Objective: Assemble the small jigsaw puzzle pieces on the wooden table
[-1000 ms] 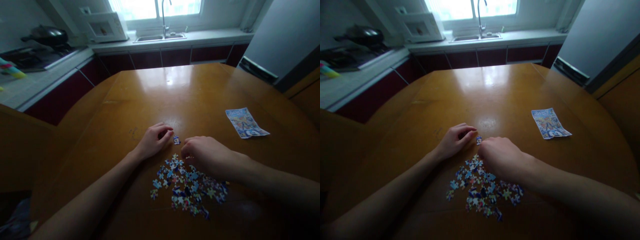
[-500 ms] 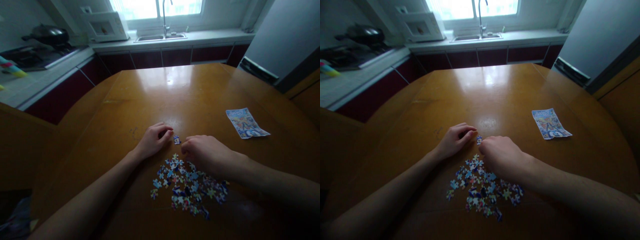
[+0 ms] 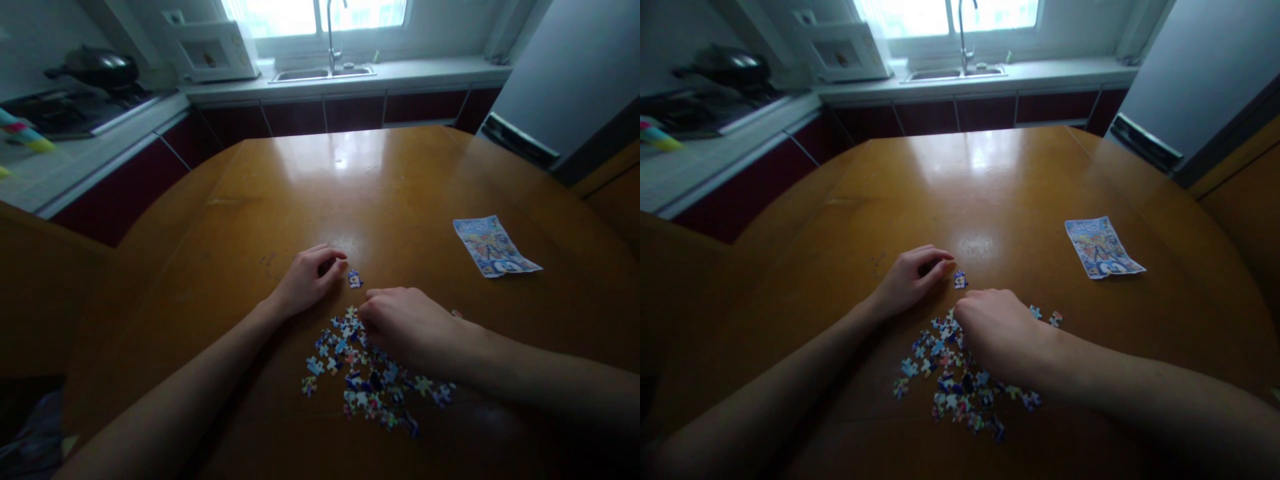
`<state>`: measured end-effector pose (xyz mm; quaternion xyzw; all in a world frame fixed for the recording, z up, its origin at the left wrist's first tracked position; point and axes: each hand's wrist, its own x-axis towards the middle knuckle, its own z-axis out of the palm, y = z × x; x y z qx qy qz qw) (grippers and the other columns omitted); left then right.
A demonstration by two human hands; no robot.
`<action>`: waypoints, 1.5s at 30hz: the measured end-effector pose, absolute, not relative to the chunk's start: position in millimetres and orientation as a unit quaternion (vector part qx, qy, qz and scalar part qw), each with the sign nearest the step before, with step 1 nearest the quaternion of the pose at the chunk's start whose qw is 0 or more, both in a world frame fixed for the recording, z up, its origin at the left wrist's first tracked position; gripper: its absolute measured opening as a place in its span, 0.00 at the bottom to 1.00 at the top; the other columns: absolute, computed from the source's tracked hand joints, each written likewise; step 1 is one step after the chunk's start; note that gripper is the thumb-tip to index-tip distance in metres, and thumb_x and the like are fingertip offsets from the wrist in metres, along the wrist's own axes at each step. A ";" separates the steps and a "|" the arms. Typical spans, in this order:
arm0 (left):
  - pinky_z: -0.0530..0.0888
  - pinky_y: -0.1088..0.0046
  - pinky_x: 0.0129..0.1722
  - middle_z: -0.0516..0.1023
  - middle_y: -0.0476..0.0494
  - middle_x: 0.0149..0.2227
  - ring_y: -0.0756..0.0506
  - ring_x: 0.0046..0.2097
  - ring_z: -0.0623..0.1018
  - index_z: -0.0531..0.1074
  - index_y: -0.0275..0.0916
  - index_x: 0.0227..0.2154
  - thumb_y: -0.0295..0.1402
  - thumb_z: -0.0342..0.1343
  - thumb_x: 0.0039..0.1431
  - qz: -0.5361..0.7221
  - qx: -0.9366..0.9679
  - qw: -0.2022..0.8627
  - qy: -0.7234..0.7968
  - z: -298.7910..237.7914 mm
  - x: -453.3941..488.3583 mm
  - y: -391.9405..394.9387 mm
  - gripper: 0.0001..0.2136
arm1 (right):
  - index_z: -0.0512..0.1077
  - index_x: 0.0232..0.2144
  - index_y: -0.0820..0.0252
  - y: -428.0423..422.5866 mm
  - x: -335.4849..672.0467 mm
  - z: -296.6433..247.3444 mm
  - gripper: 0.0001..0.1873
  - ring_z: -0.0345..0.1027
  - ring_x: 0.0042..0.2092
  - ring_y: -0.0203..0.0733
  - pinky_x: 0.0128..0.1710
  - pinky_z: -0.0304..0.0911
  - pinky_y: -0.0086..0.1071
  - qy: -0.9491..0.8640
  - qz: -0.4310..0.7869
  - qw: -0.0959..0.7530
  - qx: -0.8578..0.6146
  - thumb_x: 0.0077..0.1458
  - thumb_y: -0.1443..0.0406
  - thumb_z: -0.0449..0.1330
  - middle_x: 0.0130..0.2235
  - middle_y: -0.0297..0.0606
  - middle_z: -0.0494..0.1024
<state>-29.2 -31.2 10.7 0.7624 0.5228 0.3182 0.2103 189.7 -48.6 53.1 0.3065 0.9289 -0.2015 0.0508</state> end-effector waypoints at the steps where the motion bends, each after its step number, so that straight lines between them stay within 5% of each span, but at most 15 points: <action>1: 0.71 0.70 0.37 0.78 0.43 0.36 0.48 0.36 0.75 0.77 0.37 0.40 0.34 0.53 0.66 0.318 0.763 0.211 0.522 10.5 -29.3 -31.2 0.10 | 0.74 0.28 0.60 -49.0 189.1 53.9 0.04 0.70 0.30 0.40 0.27 0.54 0.33 0.928 -0.202 0.053 0.310 0.54 0.67 0.61 0.32 0.40 0.77; 17: 0.70 0.71 0.36 0.78 0.44 0.34 0.49 0.34 0.74 0.77 0.36 0.41 0.34 0.53 0.67 0.315 0.764 0.214 0.521 9.7 -29.3 -31.2 0.10 | 0.73 0.28 0.59 -46.6 189.3 67.2 0.05 0.68 0.30 0.38 0.29 0.55 0.32 0.908 -0.270 0.046 0.318 0.55 0.67 0.59 0.31 0.39 0.78; 25: 0.71 0.71 0.38 0.78 0.44 0.36 0.49 0.35 0.75 0.77 0.36 0.41 0.34 0.53 0.67 0.311 0.765 0.213 0.522 11.0 -28.6 -31.7 0.09 | 0.76 0.26 0.62 20.3 211.7 83.2 0.09 0.64 0.26 0.35 0.27 0.54 0.32 0.855 -0.332 -0.003 0.399 0.53 0.61 0.64 0.25 0.36 0.77; 31: 0.70 0.71 0.37 0.78 0.44 0.35 0.49 0.34 0.74 0.77 0.36 0.40 0.34 0.53 0.66 0.308 0.764 0.212 0.525 12.6 -28.2 -31.4 0.09 | 0.74 0.23 0.63 53.3 221.3 60.7 0.10 0.58 0.24 0.33 0.23 0.50 0.32 0.831 -0.364 0.037 0.419 0.52 0.62 0.64 0.21 0.33 0.70; 45: 0.71 0.71 0.37 0.79 0.44 0.35 0.49 0.34 0.75 0.77 0.37 0.40 0.34 0.53 0.66 0.305 0.766 0.212 0.525 11.6 -29.2 -31.2 0.09 | 0.76 0.25 0.62 59.6 216.7 37.3 0.07 0.65 0.26 0.36 0.25 0.55 0.32 0.831 -0.319 0.012 0.457 0.50 0.63 0.66 0.25 0.37 0.76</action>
